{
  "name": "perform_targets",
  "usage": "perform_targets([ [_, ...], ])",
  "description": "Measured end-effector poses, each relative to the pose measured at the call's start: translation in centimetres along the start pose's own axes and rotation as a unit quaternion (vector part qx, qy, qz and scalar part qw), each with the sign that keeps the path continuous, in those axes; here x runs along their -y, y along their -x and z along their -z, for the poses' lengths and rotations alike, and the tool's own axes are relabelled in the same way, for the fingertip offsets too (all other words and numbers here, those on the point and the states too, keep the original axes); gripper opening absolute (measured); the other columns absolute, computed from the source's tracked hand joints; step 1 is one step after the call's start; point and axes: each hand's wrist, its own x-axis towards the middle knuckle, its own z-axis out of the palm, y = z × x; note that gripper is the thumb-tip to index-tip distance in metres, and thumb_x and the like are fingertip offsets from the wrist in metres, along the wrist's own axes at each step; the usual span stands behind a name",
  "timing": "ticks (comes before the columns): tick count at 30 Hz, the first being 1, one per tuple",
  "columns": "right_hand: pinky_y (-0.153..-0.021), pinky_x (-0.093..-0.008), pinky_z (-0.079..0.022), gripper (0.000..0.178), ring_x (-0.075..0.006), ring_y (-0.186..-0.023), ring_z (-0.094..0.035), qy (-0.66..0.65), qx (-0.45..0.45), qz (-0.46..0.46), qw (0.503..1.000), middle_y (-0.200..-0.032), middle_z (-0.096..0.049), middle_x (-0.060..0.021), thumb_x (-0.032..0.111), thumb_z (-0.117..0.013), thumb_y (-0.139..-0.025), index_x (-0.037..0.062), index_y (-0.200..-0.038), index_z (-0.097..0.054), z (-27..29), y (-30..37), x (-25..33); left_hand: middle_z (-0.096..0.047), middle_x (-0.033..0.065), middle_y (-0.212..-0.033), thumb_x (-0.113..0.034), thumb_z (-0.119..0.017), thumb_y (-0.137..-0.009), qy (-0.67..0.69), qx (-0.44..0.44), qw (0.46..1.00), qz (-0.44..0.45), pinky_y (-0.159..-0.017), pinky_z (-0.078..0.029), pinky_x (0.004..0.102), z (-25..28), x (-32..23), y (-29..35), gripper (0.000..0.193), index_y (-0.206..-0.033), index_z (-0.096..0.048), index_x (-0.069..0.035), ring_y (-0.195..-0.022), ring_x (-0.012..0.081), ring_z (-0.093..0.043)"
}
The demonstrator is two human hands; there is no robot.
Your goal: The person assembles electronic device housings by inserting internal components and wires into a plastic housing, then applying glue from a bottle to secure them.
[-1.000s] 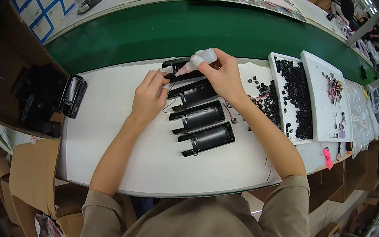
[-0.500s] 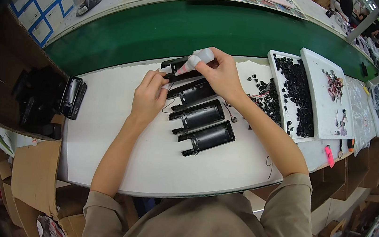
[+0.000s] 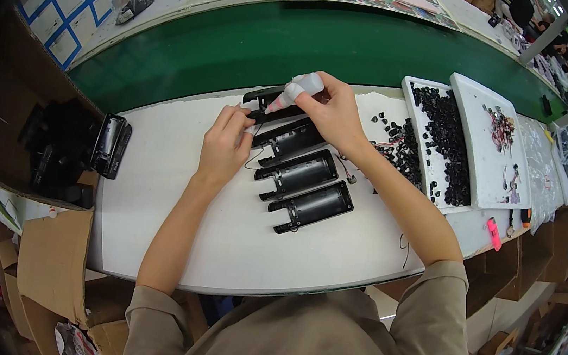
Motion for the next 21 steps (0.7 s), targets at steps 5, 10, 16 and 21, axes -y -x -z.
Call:
perform_targets([
  [5, -0.069, -0.0229, -0.045, 0.02, -0.0076, -0.074, -0.055, 0.019, 0.005, 0.01, 1.0, -0.081, -0.062, -0.0039, 0.016, -0.063, -0.082, -0.0017, -0.091, -0.061, 0.0, 0.1, -0.3, -0.054, 0.0092, -0.089, 0.005, -0.056, -0.073, -0.002, 0.0, 1.0, -0.002, -0.064, -0.052, 0.0336, 0.1, 0.1, 0.2, 0.012, -0.083, -0.053, 0.0, -0.076, 0.0247, -0.062],
  [10, -0.06, -0.0215, -0.04, 0.021, -0.0056, -0.064, -0.049, -0.004, -0.031, 0.006, 0.999, -0.072, -0.057, 0.0001, 0.019, -0.062, -0.084, -0.0002, -0.091, -0.061, 1.4, 0.8, 0.3, -0.054, 0.0098, -0.085, 0.006, -0.055, -0.071, 0.032, 0.014, 0.999, 0.03, -0.061, -0.049, 0.0362, 0.2, -0.1, 0.1, 0.013, -0.082, -0.053, -0.001, -0.071, 0.026, -0.06],
  [16, -0.065, -0.0254, -0.046, 0.024, -0.0123, -0.069, -0.054, -0.174, -0.169, -0.043, 0.969, -0.082, -0.058, -0.0066, 0.02, -0.052, -0.088, -0.0012, -0.097, -0.056, 7.2, 5.6, 2.7, -0.056, 0.0098, -0.078, 0.004, -0.058, -0.066, 0.018, 0.0, 0.999, 0.048, -0.076, -0.042, 0.0386, 0.4, 0.5, 0.0, 0.017, -0.081, -0.055, -0.003, -0.081, 0.0281, -0.055],
  [21, -0.084, -0.0323, -0.044, 0.031, -0.0205, -0.094, -0.056, -0.198, -0.214, 0.004, 0.956, -0.1, -0.058, -0.0148, 0.022, -0.058, -0.082, 0.0007, -0.104, -0.051, 15.9, 14.4, 2.8, -0.058, 0.008, -0.078, -0.002, -0.061, -0.065, -0.014, -0.001, 0.998, 0.054, -0.078, -0.04, 0.0362, 0.3, 0.6, -0.3, 0.018, -0.082, -0.056, -0.003, -0.078, 0.0258, -0.056],
])
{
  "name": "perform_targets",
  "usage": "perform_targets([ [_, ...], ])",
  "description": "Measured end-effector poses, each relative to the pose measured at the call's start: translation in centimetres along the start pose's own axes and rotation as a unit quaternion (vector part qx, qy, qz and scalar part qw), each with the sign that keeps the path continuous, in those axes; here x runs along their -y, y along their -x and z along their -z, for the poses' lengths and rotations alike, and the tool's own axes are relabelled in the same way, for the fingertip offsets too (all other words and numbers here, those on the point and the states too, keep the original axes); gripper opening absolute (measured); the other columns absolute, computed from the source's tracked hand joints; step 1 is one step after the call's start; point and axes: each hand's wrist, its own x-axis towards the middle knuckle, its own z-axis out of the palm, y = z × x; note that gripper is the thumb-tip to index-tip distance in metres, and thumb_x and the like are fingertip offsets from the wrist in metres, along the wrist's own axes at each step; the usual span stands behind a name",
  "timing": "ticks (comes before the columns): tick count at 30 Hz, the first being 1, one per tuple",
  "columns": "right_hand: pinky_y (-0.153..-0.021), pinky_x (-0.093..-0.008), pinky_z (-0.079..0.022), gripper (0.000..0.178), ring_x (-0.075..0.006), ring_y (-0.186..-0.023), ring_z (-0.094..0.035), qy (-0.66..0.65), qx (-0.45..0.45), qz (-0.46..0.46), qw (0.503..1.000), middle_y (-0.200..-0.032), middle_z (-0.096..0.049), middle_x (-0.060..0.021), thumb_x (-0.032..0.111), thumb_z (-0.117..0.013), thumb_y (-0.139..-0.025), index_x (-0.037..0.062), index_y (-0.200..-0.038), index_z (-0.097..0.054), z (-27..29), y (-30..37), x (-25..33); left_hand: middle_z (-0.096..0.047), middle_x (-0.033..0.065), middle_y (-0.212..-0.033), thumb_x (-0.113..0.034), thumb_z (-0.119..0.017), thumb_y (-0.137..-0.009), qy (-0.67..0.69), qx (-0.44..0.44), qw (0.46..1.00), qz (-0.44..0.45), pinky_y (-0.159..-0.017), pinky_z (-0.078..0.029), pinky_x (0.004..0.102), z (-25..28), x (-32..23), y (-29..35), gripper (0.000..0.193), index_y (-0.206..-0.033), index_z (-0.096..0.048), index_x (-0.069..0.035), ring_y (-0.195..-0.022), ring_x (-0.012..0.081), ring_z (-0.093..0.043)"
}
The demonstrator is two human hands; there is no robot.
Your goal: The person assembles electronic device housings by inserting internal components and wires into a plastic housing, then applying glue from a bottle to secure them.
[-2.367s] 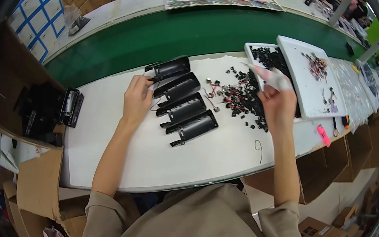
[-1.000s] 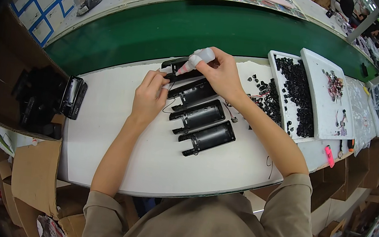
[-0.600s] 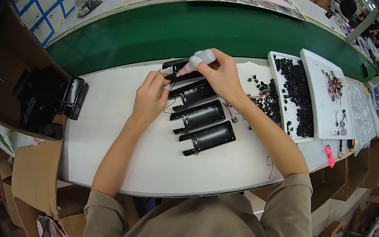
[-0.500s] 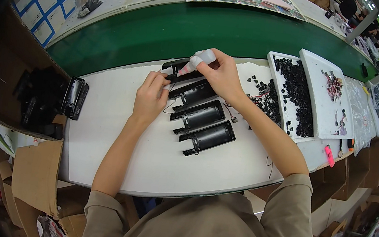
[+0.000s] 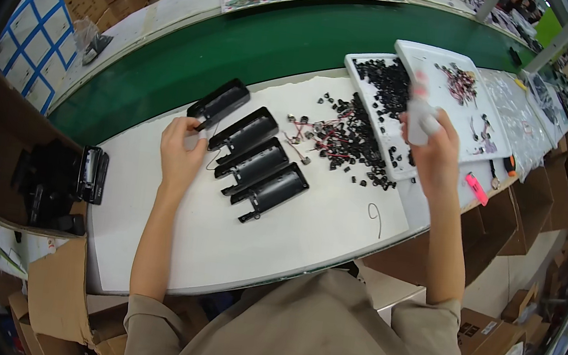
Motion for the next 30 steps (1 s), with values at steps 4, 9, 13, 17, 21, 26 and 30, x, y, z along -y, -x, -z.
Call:
perform_targets([
  [4, -0.094, -0.0369, -0.041, 0.052, -0.0268, -0.109, -0.054, 0.124, -0.069, 0.071, 0.987, -0.113, -0.056, -0.0216, 0.011, -0.064, -0.078, 0.0016, -0.122, -0.036, 6.8, 4.9, 1.2, -0.056, 0.0073, -0.076, -0.004, -0.062, -0.067, -0.027, 0.015, 0.999, 0.042, -0.075, -0.039, 0.035, 0.7, -0.9, -0.3, 0.015, -0.08, -0.055, -0.004, -0.074, 0.0243, -0.055],
  [9, -0.088, -0.0332, -0.046, 0.065, -0.0244, -0.105, -0.056, 0.244, -0.165, 0.097, 0.951, -0.116, -0.053, -0.0164, -0.003, -0.065, -0.074, 0.0038, -0.126, -0.027, 10.7, 9.0, -1.1, -0.057, 0.0101, -0.078, -0.005, -0.063, -0.067, -0.056, 0.072, 0.991, 0.097, -0.073, -0.04, 0.0374, 1.0, -2.2, -0.2, 0.03, -0.094, -0.049, -0.003, -0.077, 0.0276, -0.055],
  [13, -0.089, -0.0315, -0.045, 0.062, -0.0232, -0.105, -0.055, 0.432, -0.197, 0.143, 0.868, -0.113, -0.055, -0.0161, -0.005, -0.062, -0.074, 0.0018, -0.125, -0.029, 12.1, 9.8, -3.1, -0.057, 0.0138, -0.076, -0.001, -0.062, -0.07, -0.001, 0.168, 0.978, 0.126, -0.063, -0.046, 0.0353, 2.5, -3.6, -1.5, 0.042, -0.108, -0.045, -0.002, -0.066, 0.0267, -0.057],
  [17, -0.091, -0.033, -0.043, 0.06, -0.0236, -0.105, -0.055, 0.365, -0.253, 0.167, 0.88, -0.113, -0.056, -0.0183, -0.006, -0.062, -0.074, 0.0009, -0.124, -0.029, 11.5, 9.3, -4.1, -0.059, 0.0116, -0.078, 0.004, -0.059, -0.068, 0.033, 0.268, 0.959, 0.087, -0.062, -0.046, 0.0312, 3.1, -2.6, -2.7, 0.048, -0.114, -0.046, -0.005, -0.062, 0.0209, -0.055],
  [21, -0.091, -0.0333, -0.042, 0.06, -0.0236, -0.105, -0.055, 0.369, -0.267, 0.174, 0.873, -0.112, -0.056, -0.019, -0.005, -0.062, -0.074, 0.0007, -0.124, -0.029, 12.0, 9.4, -5.0, -0.06, 0.008, -0.082, 0.012, -0.05, -0.066, 0.097, 0.26, 0.958, 0.069, -0.061, -0.044, 0.0267, 3.7, -1.8, -5.0, 0.045, -0.108, -0.05, -0.005, -0.067, 0.016, -0.053],
  [26, -0.092, -0.0353, -0.04, 0.064, -0.0283, -0.102, -0.056, 0.461, -0.27, 0.158, 0.831, -0.112, -0.057, -0.0166, 0.002, -0.067, -0.072, 0.0002, -0.125, -0.03, 11.9, 9.7, -4.6, -0.046, 0.0118, -0.121, 0.017, -0.049, -0.06, -0.128, 0.254, 0.951, -0.12, -0.085, -0.045, 0.0379, 2.7, -0.8, -7.7, 0.064, -0.116, -0.057, -0.015, -0.105, 0.0315, -0.047],
  [30, -0.094, -0.0378, -0.038, 0.065, -0.0301, -0.104, -0.054, 0.465, -0.289, 0.211, 0.81, -0.11, -0.057, -0.0155, 0.002, -0.067, -0.071, 0.001, -0.126, -0.031, 9.5, 9.7, -3.7, -0.045, 0.0136, -0.124, 0.014, -0.054, -0.061, -0.121, 0.313, 0.938, -0.083, -0.09, -0.044, 0.0373, 1.2, 1.2, -8.0, 0.054, -0.107, -0.061, -0.013, -0.114, 0.033, -0.043],
])
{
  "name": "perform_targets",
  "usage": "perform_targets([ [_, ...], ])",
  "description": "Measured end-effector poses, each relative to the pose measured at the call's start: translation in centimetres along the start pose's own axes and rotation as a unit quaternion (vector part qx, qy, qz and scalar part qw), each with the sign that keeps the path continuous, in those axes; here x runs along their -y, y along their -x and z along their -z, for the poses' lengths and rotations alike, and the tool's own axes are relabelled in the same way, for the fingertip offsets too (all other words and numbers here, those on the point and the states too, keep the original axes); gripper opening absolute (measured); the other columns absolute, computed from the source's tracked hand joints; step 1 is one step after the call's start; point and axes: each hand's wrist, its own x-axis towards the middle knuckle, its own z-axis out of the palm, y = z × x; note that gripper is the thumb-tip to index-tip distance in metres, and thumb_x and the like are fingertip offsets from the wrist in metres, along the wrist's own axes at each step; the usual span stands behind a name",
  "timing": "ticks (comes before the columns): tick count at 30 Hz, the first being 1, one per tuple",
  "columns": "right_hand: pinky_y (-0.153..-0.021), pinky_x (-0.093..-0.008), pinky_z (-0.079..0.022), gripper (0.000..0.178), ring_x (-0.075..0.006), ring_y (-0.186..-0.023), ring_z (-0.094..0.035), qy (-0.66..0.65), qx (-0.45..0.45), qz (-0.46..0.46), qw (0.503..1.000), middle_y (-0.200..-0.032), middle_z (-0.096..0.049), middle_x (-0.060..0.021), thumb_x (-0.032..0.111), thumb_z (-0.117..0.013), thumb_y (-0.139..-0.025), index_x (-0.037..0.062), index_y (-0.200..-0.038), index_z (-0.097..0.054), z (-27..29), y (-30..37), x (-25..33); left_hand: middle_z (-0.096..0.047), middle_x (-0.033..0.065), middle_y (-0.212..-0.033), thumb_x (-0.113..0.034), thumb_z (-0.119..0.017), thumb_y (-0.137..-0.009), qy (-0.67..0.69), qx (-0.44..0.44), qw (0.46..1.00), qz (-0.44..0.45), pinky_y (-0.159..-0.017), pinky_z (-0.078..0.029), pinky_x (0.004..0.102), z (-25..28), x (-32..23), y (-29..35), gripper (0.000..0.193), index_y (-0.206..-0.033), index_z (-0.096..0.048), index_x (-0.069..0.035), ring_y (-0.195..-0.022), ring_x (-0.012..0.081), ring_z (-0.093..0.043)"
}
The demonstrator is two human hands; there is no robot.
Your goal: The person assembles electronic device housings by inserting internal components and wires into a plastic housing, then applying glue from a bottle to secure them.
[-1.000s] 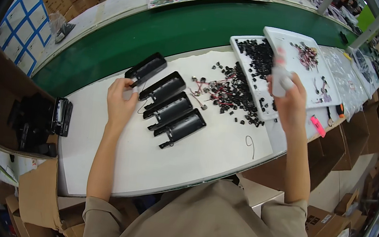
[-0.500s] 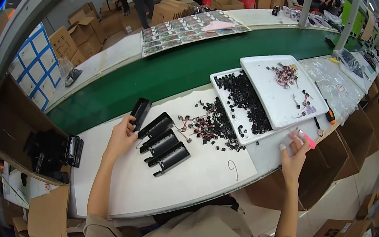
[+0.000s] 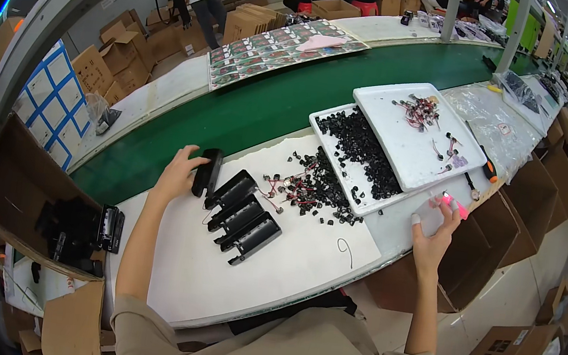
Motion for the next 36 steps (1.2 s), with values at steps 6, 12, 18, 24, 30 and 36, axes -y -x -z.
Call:
perform_targets([
  [6, -0.088, -0.0355, -0.04, 0.038, -0.0289, -0.098, -0.053, 0.101, -0.036, 0.226, 0.968, -0.102, -0.055, -0.0149, -0.005, -0.062, -0.067, 0.0008, -0.103, -0.055, 0.2, 0.3, 4.2, -0.045, 0.0143, -0.126, 0.003, -0.063, -0.064, -0.047, -0.1, 0.993, -0.034, -0.093, -0.04, 0.0413, 0.3, 0.7, 1.2, 0.025, -0.088, -0.064, -0.005, -0.118, 0.0326, -0.041],
  [12, -0.077, -0.0361, -0.04, 0.024, -0.0271, -0.089, -0.053, -0.033, 0.245, 0.295, 0.923, -0.089, -0.056, -0.0095, -0.002, -0.06, -0.069, 0.0048, -0.093, -0.061, -8.4, -4.0, 11.1, -0.049, 0.0165, -0.117, -0.004, -0.063, -0.07, 0.074, -0.147, 0.986, 0.034, -0.089, -0.04, 0.0425, -1.7, 0.4, 2.9, 0.018, -0.088, -0.06, -0.002, -0.105, 0.0364, -0.048],
  [18, -0.083, -0.0386, -0.038, 0.023, -0.0264, -0.093, -0.052, 0.081, 0.439, 0.352, 0.823, -0.089, -0.056, -0.0091, -0.002, -0.055, -0.073, 0.0044, -0.093, -0.065, -18.5, -7.0, 12.1, -0.052, 0.0157, -0.111, -0.008, -0.064, -0.071, 0.142, -0.201, 0.969, 0.04, -0.084, -0.043, 0.0401, -3.2, -2.6, 3.5, 0.018, -0.088, -0.062, -0.003, -0.098, 0.0351, -0.053],
  [24, -0.081, -0.0396, -0.039, 0.012, -0.0252, -0.095, -0.055, 0.128, 0.455, 0.409, 0.78, -0.086, -0.061, -0.008, 0.003, -0.056, -0.07, 0.006, -0.079, -0.065, -22.1, -8.0, 10.5, -0.048, 0.0172, -0.115, -0.007, -0.065, -0.069, 0.269, -0.197, 0.94, 0.076, -0.095, -0.039, 0.0375, -3.9, -2.8, 3.4, 0.061, -0.124, -0.04, -0.002, -0.11, 0.0316, -0.047],
  [30, -0.082, -0.0447, -0.036, 0.018, -0.0257, -0.096, -0.055, 0.197, 0.524, 0.347, 0.752, -0.089, -0.063, -0.0079, 0.019, -0.068, -0.07, 0.0039, -0.079, -0.064, -22.7, -9.6, 12.1, -0.043, 0.018, -0.12, -0.012, -0.068, -0.066, 0.214, -0.239, 0.941, 0.105, -0.098, -0.035, 0.0389, -5.4, -2.7, 3.3, 0.068, -0.126, -0.038, 0.0, -0.115, 0.0324, -0.041],
  [36, -0.083, -0.0414, -0.036, 0.03, -0.0281, -0.078, -0.058, 0.185, 0.592, 0.272, 0.735, -0.074, -0.062, -0.0112, 0.027, -0.07, -0.071, 0.0012, -0.083, -0.062, -22.8, -10.5, 12.3, -0.047, 0.0129, -0.11, -0.008, -0.068, -0.064, 0.229, -0.24, 0.94, 0.081, -0.093, -0.038, 0.0382, -5.0, -2.7, 3.4, 0.051, -0.111, -0.05, -0.002, -0.107, 0.0322, -0.045],
])
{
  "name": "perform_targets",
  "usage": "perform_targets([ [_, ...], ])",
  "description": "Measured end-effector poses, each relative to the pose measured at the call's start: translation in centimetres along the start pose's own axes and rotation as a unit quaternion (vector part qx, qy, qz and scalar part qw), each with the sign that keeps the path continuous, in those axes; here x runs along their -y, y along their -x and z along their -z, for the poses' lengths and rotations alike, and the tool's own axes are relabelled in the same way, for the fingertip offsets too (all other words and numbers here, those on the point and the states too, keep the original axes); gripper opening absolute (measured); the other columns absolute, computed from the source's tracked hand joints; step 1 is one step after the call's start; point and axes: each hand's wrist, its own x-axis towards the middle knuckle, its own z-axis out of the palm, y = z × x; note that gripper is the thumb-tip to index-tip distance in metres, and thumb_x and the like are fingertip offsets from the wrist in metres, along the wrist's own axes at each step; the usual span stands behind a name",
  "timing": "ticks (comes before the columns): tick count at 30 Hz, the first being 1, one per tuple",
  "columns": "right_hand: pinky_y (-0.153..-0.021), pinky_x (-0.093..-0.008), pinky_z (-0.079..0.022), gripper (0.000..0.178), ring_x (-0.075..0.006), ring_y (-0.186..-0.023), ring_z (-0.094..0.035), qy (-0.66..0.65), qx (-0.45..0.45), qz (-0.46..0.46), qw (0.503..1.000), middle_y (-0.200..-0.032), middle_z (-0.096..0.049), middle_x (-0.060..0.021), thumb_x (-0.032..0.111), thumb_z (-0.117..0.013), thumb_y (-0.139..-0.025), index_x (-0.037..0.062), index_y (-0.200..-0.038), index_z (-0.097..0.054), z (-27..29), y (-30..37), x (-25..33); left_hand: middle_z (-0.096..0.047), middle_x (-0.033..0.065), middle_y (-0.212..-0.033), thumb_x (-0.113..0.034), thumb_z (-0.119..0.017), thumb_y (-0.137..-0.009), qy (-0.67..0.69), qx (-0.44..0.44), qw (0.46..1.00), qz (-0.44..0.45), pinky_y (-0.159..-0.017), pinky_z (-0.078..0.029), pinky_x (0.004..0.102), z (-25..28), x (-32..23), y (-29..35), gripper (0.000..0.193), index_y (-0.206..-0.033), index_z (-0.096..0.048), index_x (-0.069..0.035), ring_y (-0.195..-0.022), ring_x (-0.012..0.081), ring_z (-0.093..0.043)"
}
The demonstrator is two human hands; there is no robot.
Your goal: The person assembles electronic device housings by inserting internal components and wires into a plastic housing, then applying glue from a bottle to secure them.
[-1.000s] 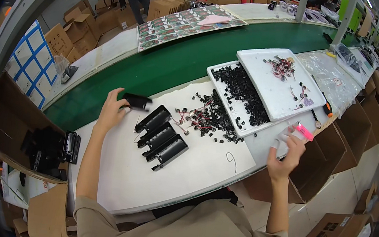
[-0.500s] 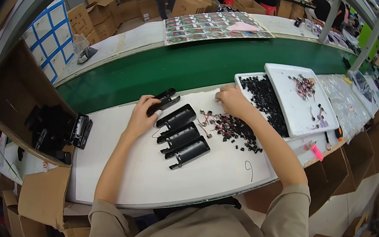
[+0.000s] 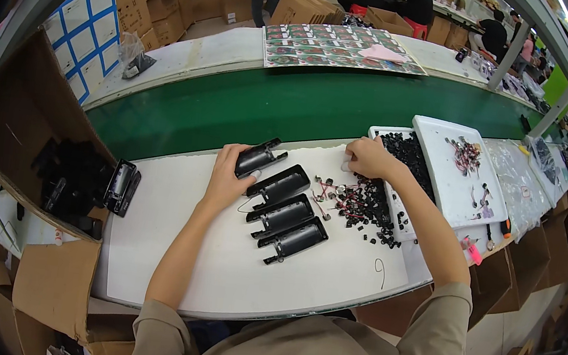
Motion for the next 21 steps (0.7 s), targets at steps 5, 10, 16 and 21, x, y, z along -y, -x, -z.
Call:
perform_targets([
  [5, -0.059, -0.0277, -0.045, 0.017, -0.0163, -0.063, -0.056, -0.228, -0.089, 0.076, 0.967, -0.068, -0.06, -0.0089, 0.012, -0.064, -0.072, -0.0032, -0.076, -0.059, 1.4, -1.8, 3.0, -0.05, 0.0127, -0.106, -0.003, -0.067, -0.062, -0.033, -0.025, 0.999, -0.026, -0.091, -0.039, 0.0393, 0.1, -0.4, 0.0, 0.053, -0.113, -0.051, -0.005, -0.103, 0.0327, -0.047],
  [10, -0.059, -0.0293, -0.043, 0.018, -0.0171, -0.06, -0.052, -0.245, -0.119, 0.177, 0.946, -0.068, -0.056, -0.009, 0.009, -0.064, -0.072, -0.0034, -0.083, -0.058, -0.6, -5.1, 7.0, -0.05, 0.0129, -0.107, 0.002, -0.066, -0.061, -0.032, -0.022, 0.998, -0.041, -0.09, -0.041, 0.0391, 0.0, -0.8, -0.2, 0.053, -0.112, -0.052, -0.004, -0.104, 0.0323, -0.047],
  [16, -0.066, -0.0373, -0.047, 0.021, -0.0298, -0.071, -0.059, -0.121, -0.116, 0.198, 0.966, -0.077, -0.062, -0.0147, 0.008, -0.062, -0.068, -0.0013, -0.087, -0.06, -1.9, -6.1, 9.3, -0.05, 0.0129, -0.108, 0.003, -0.066, -0.062, -0.031, -0.029, 0.998, -0.042, -0.09, -0.041, 0.0386, 0.3, -0.6, 0.1, 0.053, -0.112, -0.052, -0.003, -0.104, 0.0322, -0.047],
  [21, -0.07, -0.0393, -0.048, 0.02, -0.0315, -0.078, -0.061, -0.098, -0.097, 0.189, 0.972, -0.082, -0.063, -0.016, 0.008, -0.06, -0.07, 0.0, -0.088, -0.062, -2.6, -6.2, 9.1, -0.049, 0.0127, -0.109, 0.004, -0.065, -0.062, -0.027, -0.021, 0.999, -0.042, -0.09, -0.041, 0.0388, 0.2, -0.6, -0.2, 0.053, -0.112, -0.052, -0.003, -0.104, 0.0323, -0.047],
])
